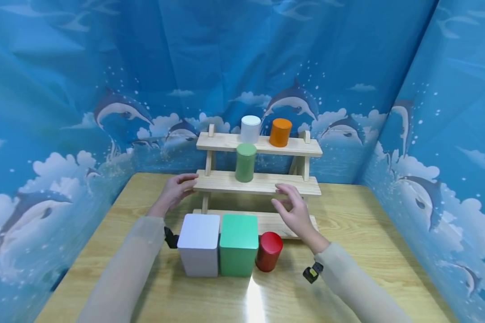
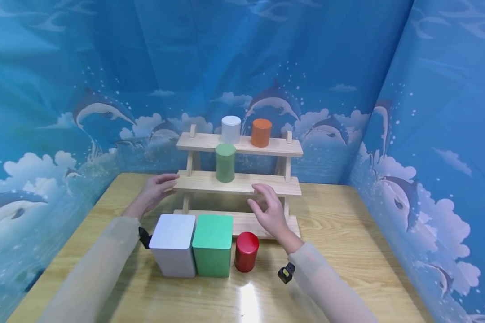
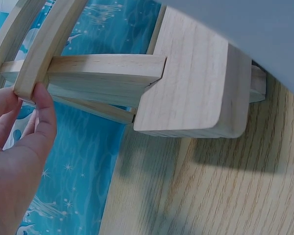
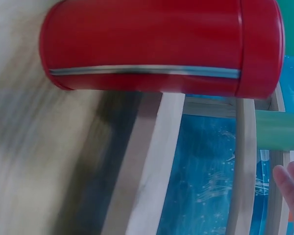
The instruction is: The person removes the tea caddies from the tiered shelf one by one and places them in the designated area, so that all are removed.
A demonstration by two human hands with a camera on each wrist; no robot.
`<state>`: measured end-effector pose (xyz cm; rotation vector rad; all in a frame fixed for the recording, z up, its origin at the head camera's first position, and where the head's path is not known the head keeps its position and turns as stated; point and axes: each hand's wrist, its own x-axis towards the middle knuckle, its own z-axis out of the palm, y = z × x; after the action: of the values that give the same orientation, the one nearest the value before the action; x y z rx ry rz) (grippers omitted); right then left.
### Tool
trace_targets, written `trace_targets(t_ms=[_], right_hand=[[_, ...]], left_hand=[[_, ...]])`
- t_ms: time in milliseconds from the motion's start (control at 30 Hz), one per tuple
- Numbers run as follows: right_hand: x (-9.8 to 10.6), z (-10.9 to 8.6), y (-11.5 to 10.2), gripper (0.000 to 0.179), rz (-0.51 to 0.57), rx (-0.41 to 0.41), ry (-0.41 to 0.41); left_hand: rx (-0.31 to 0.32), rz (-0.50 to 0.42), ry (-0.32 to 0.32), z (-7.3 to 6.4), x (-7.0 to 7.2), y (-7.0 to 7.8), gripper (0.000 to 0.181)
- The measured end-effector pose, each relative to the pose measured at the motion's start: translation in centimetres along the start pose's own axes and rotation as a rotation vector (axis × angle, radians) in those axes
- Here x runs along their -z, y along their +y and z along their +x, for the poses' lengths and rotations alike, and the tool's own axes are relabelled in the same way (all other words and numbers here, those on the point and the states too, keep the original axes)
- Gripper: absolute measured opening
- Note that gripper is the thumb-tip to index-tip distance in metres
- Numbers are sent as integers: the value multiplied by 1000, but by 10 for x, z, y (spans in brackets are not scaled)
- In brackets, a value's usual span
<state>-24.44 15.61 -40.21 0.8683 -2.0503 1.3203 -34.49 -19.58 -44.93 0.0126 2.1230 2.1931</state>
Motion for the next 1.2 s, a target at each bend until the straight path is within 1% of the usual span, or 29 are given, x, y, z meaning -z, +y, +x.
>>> trace_targets(t_ms=[200, 333, 433, 567, 800, 1000, 1200], right_hand=[[1, 9, 0, 41, 18, 2, -27], [3, 13, 1, 42, 35, 18, -30], [4, 14, 2, 41, 28, 18, -28], [4, 18, 2, 41, 2, -16, -32], [3, 30, -1, 41, -35, -104, -45], [2, 39, -2, 41, -35, -128, -54], [0, 44, -5, 41, -35, -128, -56]], left_hand=[[0, -14, 1, 1, 0, 1, 37], [-1, -15, -1, 2, 0, 2, 39], [1, -15, -2, 2, 1, 2, 40], [2, -5, -9, 1, 1, 2, 42], [13, -16, -8, 2, 1, 3, 41], [15, -7, -13, 2, 0, 3, 42], [15, 0, -14, 1, -2, 2, 43]])
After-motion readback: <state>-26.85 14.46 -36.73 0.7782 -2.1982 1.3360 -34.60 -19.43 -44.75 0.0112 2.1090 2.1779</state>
